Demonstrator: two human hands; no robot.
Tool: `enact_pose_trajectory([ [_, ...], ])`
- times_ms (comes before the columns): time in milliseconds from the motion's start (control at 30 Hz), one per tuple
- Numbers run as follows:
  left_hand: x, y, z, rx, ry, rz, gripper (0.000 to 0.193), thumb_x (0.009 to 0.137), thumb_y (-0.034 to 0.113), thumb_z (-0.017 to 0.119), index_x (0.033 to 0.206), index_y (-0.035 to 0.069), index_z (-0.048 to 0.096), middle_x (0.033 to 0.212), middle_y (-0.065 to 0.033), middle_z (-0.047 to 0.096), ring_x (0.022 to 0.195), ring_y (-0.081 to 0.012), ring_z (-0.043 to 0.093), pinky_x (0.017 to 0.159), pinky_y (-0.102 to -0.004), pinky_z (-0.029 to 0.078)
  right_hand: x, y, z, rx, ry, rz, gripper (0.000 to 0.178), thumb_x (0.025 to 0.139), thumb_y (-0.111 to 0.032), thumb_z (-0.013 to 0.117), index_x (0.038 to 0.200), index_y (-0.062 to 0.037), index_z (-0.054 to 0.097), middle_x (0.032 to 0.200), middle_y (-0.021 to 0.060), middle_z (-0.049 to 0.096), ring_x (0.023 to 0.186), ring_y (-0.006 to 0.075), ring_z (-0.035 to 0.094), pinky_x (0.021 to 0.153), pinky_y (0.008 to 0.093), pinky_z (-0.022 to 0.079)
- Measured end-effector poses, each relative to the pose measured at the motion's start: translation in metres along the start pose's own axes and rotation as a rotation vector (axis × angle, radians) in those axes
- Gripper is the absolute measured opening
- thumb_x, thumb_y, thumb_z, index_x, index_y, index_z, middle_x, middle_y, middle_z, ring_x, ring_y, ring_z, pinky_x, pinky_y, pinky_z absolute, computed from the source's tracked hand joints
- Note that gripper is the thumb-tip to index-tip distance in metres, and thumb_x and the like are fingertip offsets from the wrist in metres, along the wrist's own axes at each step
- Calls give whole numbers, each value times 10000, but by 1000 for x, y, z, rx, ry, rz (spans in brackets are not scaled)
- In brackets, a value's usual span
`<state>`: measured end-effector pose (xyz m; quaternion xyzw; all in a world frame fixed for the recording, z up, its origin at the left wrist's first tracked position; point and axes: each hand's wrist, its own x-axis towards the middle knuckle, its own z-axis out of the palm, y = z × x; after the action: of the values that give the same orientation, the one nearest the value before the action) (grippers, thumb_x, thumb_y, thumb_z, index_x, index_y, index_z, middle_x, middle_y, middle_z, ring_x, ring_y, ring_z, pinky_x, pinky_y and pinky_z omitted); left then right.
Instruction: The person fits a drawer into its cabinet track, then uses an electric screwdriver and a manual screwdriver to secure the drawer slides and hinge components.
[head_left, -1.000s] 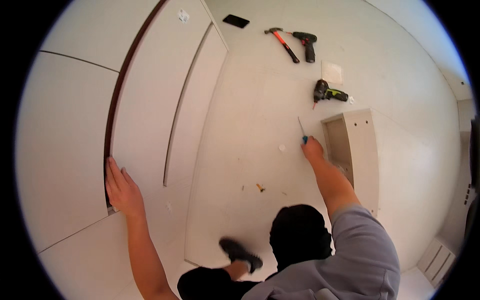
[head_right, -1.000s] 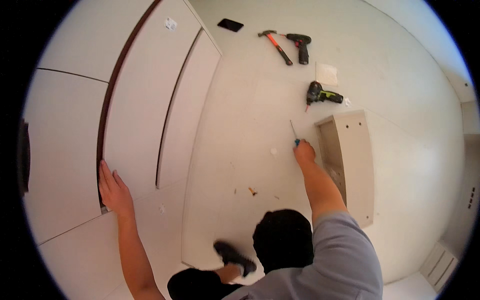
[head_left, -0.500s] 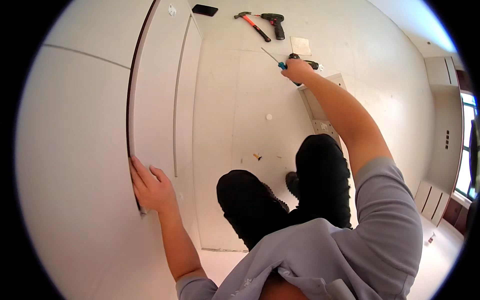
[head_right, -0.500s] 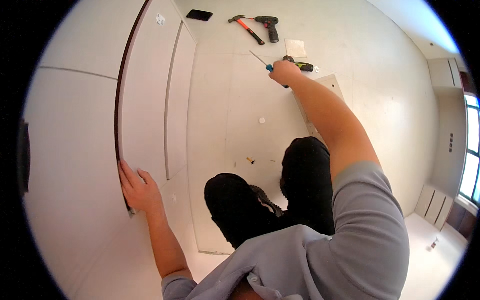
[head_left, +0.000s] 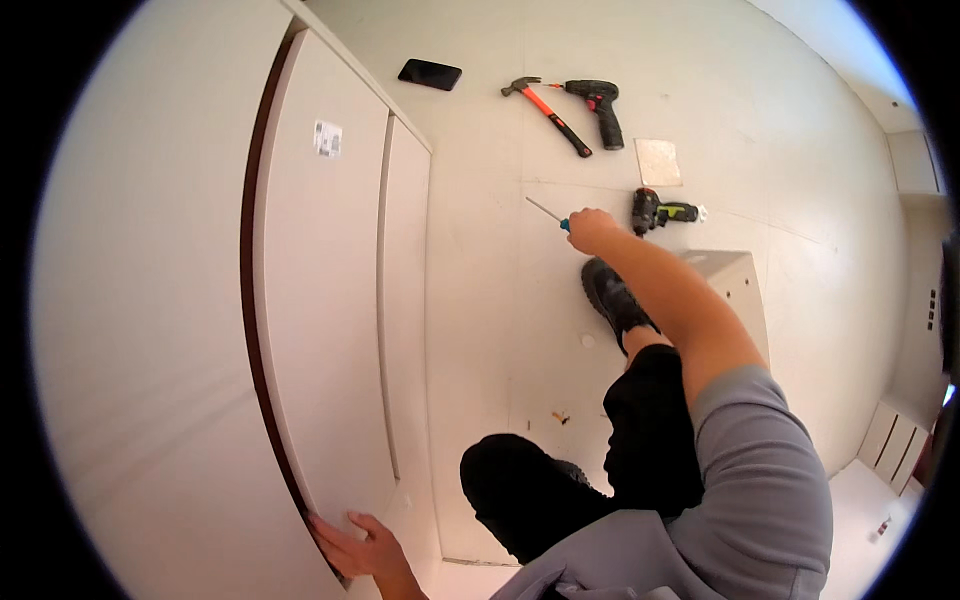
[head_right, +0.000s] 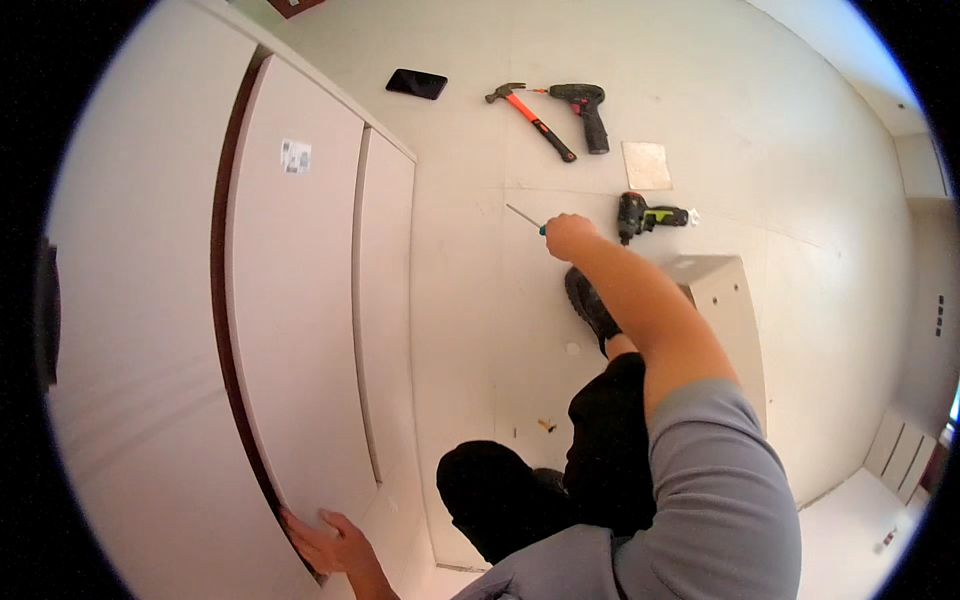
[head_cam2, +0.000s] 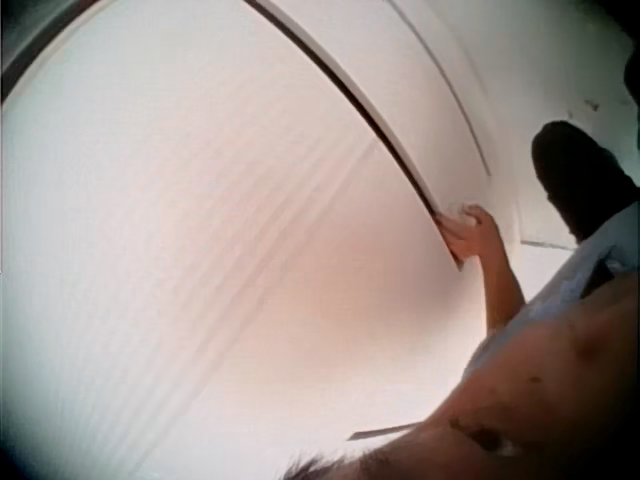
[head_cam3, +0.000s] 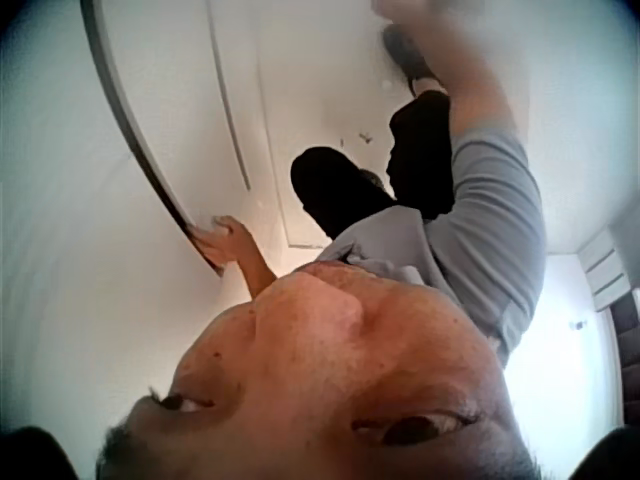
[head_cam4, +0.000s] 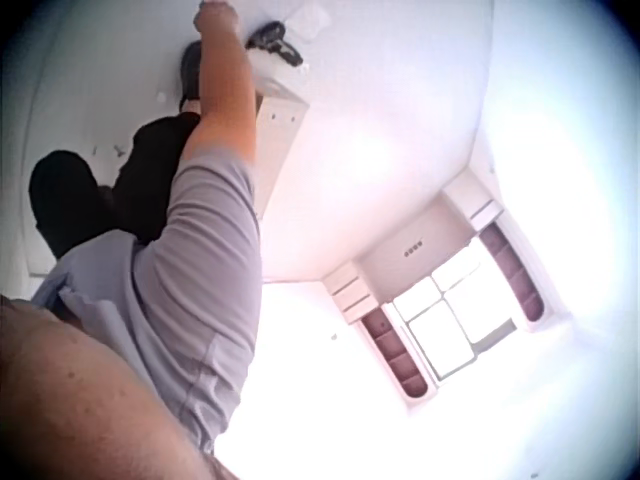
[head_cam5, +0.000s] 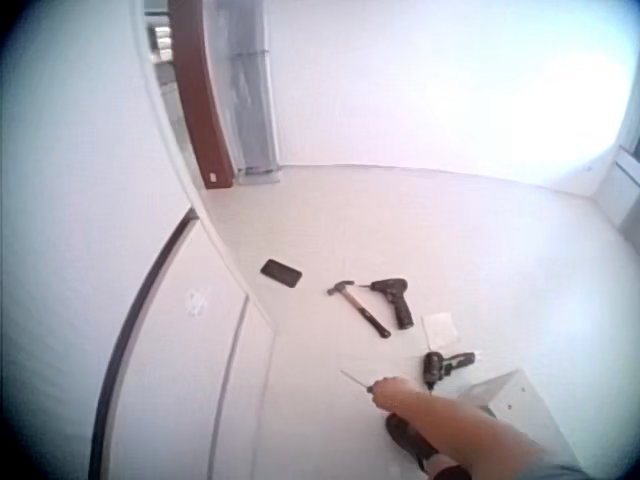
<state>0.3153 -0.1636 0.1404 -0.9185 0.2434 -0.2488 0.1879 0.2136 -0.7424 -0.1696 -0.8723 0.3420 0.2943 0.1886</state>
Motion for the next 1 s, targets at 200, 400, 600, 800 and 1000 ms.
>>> enact_pose_trajectory([
  [200,7,25,-21,168,-86,-48,637,1026,316,650,1492,-71,452,1323,-306,589,1103,-445,639,889,-532,544,61,-2,25,132,-66,38,273,987,-227,601,1126,2,650,1180,212,701,1059,389,715,912,469,591],
  [400,27,52,-37,183,-116,-104,657,1014,317,675,1472,-98,452,1316,-345,561,1063,-496,622,860,-591,530,80,20,47,184,-105,46,376,999,-349,664,1144,-18,559,1084,214,665,1023,423,699,891,520,580],
  [600,43,80,-47,-11,-209,-382,612,1053,288,640,1466,-117,440,1368,-350,544,1170,-531,571,1019,-610,450,91,27,45,235,-114,33,451,979,-403,668,1173,-20,529,1178,251,644,1085,456,671,944,540,553],
  [800,42,73,-33,-41,-297,-664,474,1104,225,557,1446,-98,510,1410,-297,577,1333,-437,541,1087,-490,477,95,35,35,188,-186,0,647,931,-476,704,1282,31,508,1255,283,638,1154,466,654,1010,527,526],
  [1000,61,84,-43,-186,-143,-794,453,1076,228,613,1415,-70,580,1481,-276,556,1358,-426,531,1136,-484,430,101,26,27,166,-309,-108,738,902,-516,718,1309,66,516,1270,308,641,1209,448,632,1037,505,510],
])
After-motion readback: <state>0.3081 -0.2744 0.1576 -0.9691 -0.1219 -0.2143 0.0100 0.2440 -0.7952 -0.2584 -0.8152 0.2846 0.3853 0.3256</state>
